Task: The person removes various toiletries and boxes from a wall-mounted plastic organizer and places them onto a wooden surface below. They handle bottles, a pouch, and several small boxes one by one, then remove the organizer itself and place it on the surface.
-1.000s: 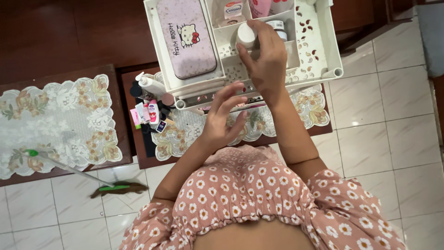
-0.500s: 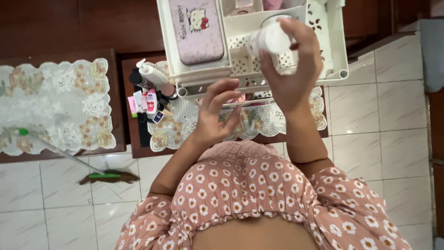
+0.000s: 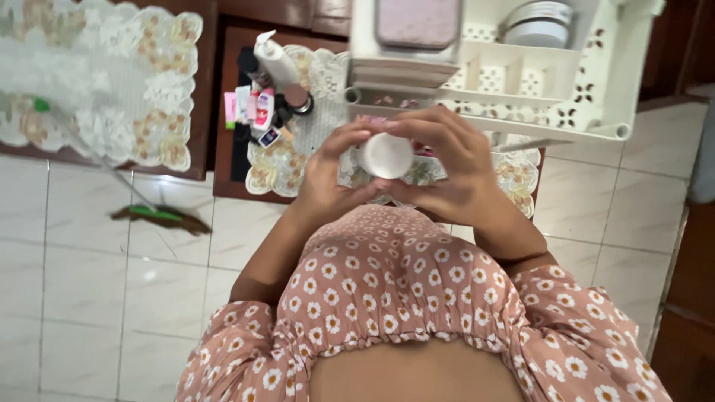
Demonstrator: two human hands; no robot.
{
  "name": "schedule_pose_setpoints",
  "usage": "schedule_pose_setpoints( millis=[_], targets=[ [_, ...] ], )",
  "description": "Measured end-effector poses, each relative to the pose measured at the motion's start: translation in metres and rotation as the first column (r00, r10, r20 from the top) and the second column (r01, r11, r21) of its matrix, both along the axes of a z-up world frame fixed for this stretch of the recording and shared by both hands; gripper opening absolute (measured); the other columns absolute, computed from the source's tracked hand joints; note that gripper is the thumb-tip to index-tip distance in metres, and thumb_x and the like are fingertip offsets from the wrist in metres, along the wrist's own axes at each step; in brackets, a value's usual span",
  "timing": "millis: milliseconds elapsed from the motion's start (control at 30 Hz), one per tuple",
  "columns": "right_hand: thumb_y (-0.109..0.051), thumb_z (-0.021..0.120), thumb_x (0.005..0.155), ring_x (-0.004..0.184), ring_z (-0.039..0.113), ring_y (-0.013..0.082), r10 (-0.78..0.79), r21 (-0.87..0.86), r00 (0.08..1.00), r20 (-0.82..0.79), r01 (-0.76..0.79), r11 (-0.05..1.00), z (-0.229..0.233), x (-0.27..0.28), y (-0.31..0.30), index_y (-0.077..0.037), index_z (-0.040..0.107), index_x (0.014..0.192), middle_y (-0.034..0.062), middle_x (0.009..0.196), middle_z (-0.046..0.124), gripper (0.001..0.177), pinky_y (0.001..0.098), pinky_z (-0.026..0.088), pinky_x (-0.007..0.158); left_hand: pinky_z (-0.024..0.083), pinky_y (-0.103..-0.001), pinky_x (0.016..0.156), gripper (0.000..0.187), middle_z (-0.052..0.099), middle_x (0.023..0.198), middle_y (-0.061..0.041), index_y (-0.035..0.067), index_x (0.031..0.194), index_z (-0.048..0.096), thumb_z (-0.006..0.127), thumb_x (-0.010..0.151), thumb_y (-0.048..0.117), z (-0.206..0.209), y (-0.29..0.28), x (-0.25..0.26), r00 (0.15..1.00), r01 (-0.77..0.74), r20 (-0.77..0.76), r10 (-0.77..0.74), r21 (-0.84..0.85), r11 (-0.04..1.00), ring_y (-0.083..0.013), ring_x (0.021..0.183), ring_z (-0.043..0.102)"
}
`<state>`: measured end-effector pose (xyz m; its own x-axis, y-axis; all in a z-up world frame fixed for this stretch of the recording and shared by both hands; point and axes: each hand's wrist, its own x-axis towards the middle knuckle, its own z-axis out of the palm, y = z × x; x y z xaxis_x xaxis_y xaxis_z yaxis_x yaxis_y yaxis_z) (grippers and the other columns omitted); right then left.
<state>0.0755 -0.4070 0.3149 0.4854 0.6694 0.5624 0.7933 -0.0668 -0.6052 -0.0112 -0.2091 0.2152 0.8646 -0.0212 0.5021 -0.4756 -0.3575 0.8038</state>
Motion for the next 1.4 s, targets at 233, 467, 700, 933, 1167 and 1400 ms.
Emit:
schedule_pose_setpoints(
  millis=[233,467,700,933,1167,1400],
  targets=[
    [-0.028,0.086,0.091,0.117,0.068,0.0283,0.159,-0.145,0.987,0.014,-0.155,0.977,-0.037,-0.005,0.072,-0.007,0.052,0.14,0.013,0.129,0.066,0.063,0.0405,0.06,0.098,0.054,-0.039,0.108,0.067,0.063,0.137,-0.017,0.005,0.139,0.049,0.086,0.083,0.009,-0.035,0.054,-0.043,0.959,-0.255,-0.125,0.253,-0.004,0.967,-0.0291,0.126,0.067],
    [-0.021,0.083,0.092,0.116,0.068,0.0341,0.267,-0.194,0.944,-0.194,-0.303,0.933,-0.08,-0.02,0.151,-0.006,0.054,0.141,0.0157,0.129,0.065,0.059,0.0419,0.056,0.097,0.055,-0.04,0.101,0.065,0.064,0.13,-0.015,0.002,0.138,0.052,0.085,0.081,0.002,-0.072,0.111,-0.079,0.877,-0.441,-0.2,0.437,0.025,0.897,-0.0287,0.119,0.067],
    [-0.026,0.084,0.09,0.11,0.067,0.0374,0.264,-0.28,0.93,-0.257,-0.333,0.9,-0.152,-0.027,0.23,-0.006,0.055,0.133,0.0166,0.124,0.065,0.056,0.0437,0.055,0.092,0.056,-0.038,0.098,0.06,0.065,0.131,-0.014,0.005,0.139,0.054,0.083,0.087,0.005,-0.11,0.166,-0.098,0.809,-0.517,-0.337,0.482,-0.018,0.856,-0.0287,0.118,0.068],
    [-0.028,0.084,0.087,0.104,0.067,0.038,0.234,-0.407,0.921,-0.31,-0.351,0.843,-0.228,-0.033,0.3,-0.008,0.059,0.124,0.0147,0.124,0.067,0.048,0.0446,0.054,0.085,0.054,-0.039,0.097,0.056,0.064,0.129,-0.014,0.006,0.135,0.053,0.079,0.085,0.008,-0.173,0.219,-0.107,0.725,-0.537,-0.522,0.449,-0.021,0.843,-0.033,0.12,0.066],
    [-0.019,0.085,0.076,0.108,0.065,0.0399,0.199,-0.462,0.928,-0.315,-0.333,0.822,-0.326,-0.026,0.36,-0.012,0.061,0.122,0.0148,0.126,0.064,0.052,0.0469,0.055,0.085,0.049,-0.041,0.103,0.06,0.057,0.136,-0.018,0.001,0.138,0.049,0.077,0.085,0.006,-0.288,0.269,-0.103,0.685,-0.548,-0.583,0.437,-0.016,0.837,-0.034,0.126,0.059],
    [-0.015,0.085,0.075,0.102,0.067,0.0386,0.103,-0.597,0.93,-0.352,-0.308,0.741,-0.439,-0.017,0.406,-0.015,0.064,0.119,0.0107,0.118,0.064,0.048,0.0481,0.055,0.082,0.057,-0.034,0.09,0.05,0.059,0.135,-0.011,0.003,0.139,0.051,0.069,0.093,0.003,-0.414,0.303,-0.092,0.603,-0.63,-0.744,0.287,-0.224,0.744,-0.0241,0.117,0.067]
  ],
)
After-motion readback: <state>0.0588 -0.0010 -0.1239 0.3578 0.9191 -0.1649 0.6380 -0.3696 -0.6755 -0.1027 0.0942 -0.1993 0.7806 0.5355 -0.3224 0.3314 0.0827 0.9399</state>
